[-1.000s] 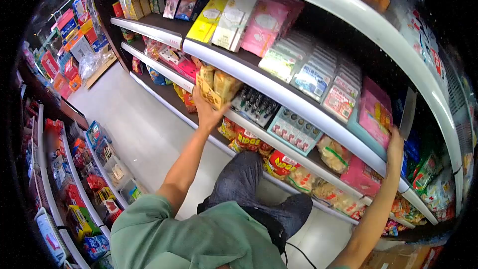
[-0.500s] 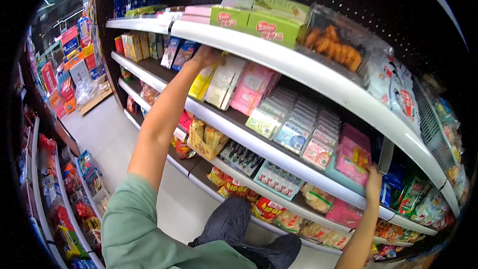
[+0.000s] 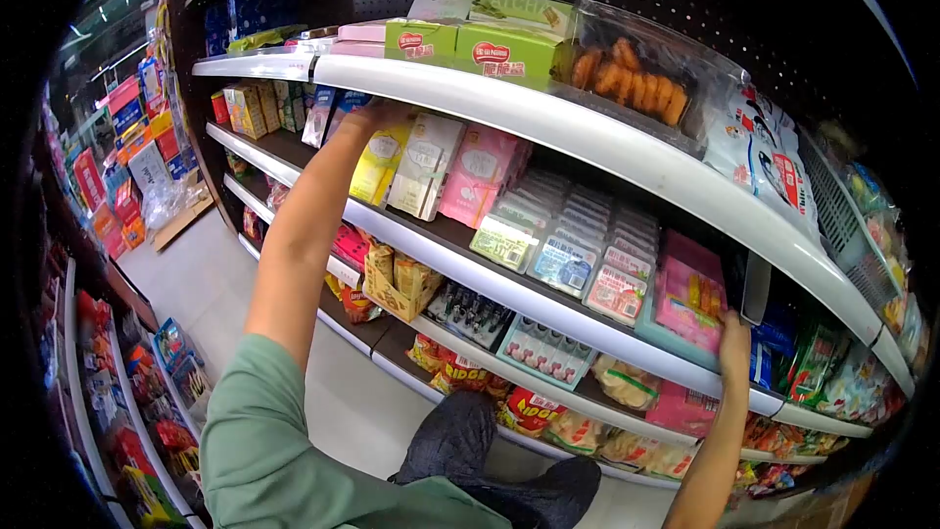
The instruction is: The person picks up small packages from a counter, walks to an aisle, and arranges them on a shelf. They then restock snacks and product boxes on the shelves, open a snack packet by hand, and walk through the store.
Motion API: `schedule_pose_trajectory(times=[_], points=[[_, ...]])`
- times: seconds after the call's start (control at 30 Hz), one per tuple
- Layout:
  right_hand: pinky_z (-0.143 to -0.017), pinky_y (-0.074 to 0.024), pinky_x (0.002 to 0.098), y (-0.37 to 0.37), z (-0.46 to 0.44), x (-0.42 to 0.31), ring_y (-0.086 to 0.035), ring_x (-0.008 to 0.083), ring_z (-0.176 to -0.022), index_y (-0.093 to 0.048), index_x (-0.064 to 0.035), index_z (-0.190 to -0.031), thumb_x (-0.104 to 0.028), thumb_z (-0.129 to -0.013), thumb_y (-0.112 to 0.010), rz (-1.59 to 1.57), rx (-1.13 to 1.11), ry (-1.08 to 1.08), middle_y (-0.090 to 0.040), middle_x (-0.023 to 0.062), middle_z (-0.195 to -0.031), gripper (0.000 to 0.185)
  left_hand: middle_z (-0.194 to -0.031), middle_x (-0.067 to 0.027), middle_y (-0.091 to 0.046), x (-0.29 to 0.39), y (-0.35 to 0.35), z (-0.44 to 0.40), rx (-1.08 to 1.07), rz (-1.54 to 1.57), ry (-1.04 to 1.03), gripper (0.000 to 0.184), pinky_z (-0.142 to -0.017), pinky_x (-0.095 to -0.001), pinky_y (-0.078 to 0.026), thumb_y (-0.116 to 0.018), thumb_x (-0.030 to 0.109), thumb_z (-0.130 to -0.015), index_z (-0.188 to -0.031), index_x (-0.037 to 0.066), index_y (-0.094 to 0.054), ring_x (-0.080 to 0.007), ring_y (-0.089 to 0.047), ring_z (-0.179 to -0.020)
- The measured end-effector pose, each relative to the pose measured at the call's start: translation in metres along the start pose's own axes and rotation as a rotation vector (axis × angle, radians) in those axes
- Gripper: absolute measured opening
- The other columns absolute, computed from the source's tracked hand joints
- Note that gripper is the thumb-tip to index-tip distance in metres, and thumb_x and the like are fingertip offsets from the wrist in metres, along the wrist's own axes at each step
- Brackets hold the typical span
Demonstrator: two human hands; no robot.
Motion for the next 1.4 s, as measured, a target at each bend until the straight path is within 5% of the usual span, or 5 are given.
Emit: schedule_pose_trajectory(times=[0.17, 0.23, 0.6, 1.0, 1.4], points=[[-0.09, -0.038, 0.031, -0.001, 0.009, -0.015, -0.052, 0.0199, -0.096, -0.063, 0.0043, -0.094, -0.034, -0.087, -0.051, -0.045, -0.011, -0.061, -0.06, 0.0106, -0.1, 0.041, -0.155, -0.0148, -0.028, 0.001, -0.017, -0.006, -0.119, -0.1, 0.019, 0.058, -0.118, -0.0394, -0.018, -0.043, 0.037, -0.099, -0.148, 0.009, -0.032, -0.0281, -0.021, -0.145], [-0.091, -0.0377, 0.0308, 0.0, 0.012, -0.02, -0.052, 0.02, -0.097, -0.063, 0.0042, -0.096, -0.034, -0.087, -0.052, -0.075, -0.02, -0.075, -0.06, 0.0109, -0.101, 0.041, -0.155, -0.0178, -0.027, -0.004, -0.021, -0.008, 0.14, 0.515, 0.141, 0.053, -0.12, -0.0425, -0.013, -0.045, 0.022, -0.095, -0.146, 0.008, -0.037, -0.0326, -0.018, -0.146], [-0.091, -0.0406, 0.0358, -0.017, -0.001, -0.018, -0.058, 0.0301, -0.101, -0.063, 0.0085, -0.101, -0.04, -0.089, -0.047, -0.08, -0.176, -0.045, -0.064, 0.0238, -0.108, 0.053, -0.153, -0.0198, -0.029, -0.025, -0.037, -0.016, -0.011, -0.11, 0.077, 0.05, -0.12, -0.0399, -0.014, -0.041, 0.018, -0.096, -0.144, 0.005, -0.039, -0.0324, -0.02, -0.145], [-0.105, -0.034, 0.0336, -0.029, 0.026, -0.072, -0.05, 0.0306, -0.123, -0.059, 0.0064, -0.121, -0.032, -0.091, -0.044, 0.159, -0.213, 0.026, -0.056, 0.0255, -0.129, 0.051, -0.148, -0.0206, -0.037, -0.077, -0.075, -0.035, 0.016, 0.086, 0.105, 0.048, -0.118, -0.039, -0.02, -0.038, 0.018, -0.096, -0.142, 0.004, -0.04, -0.0333, -0.028, -0.141], [-0.094, -0.041, 0.0434, -0.045, 0.014, -0.057, -0.055, 0.043, -0.111, -0.065, 0.002, -0.104, -0.036, -0.09, -0.04, 0.141, -0.199, 0.103, -0.061, 0.0293, -0.114, 0.047, -0.148, -0.0209, -0.037, -0.078, -0.063, -0.03, -0.023, 0.056, 0.047, 0.048, -0.118, -0.0381, -0.019, -0.038, 0.018, -0.097, -0.142, 0.003, -0.04, -0.0328, -0.027, -0.142]])
Point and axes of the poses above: each hand's wrist, its own z-axis away from the middle knuckle, its own y-axis out of the back of the hand, x = y × z, the point moved 3 cm from there along -z, towards the middle knuckle
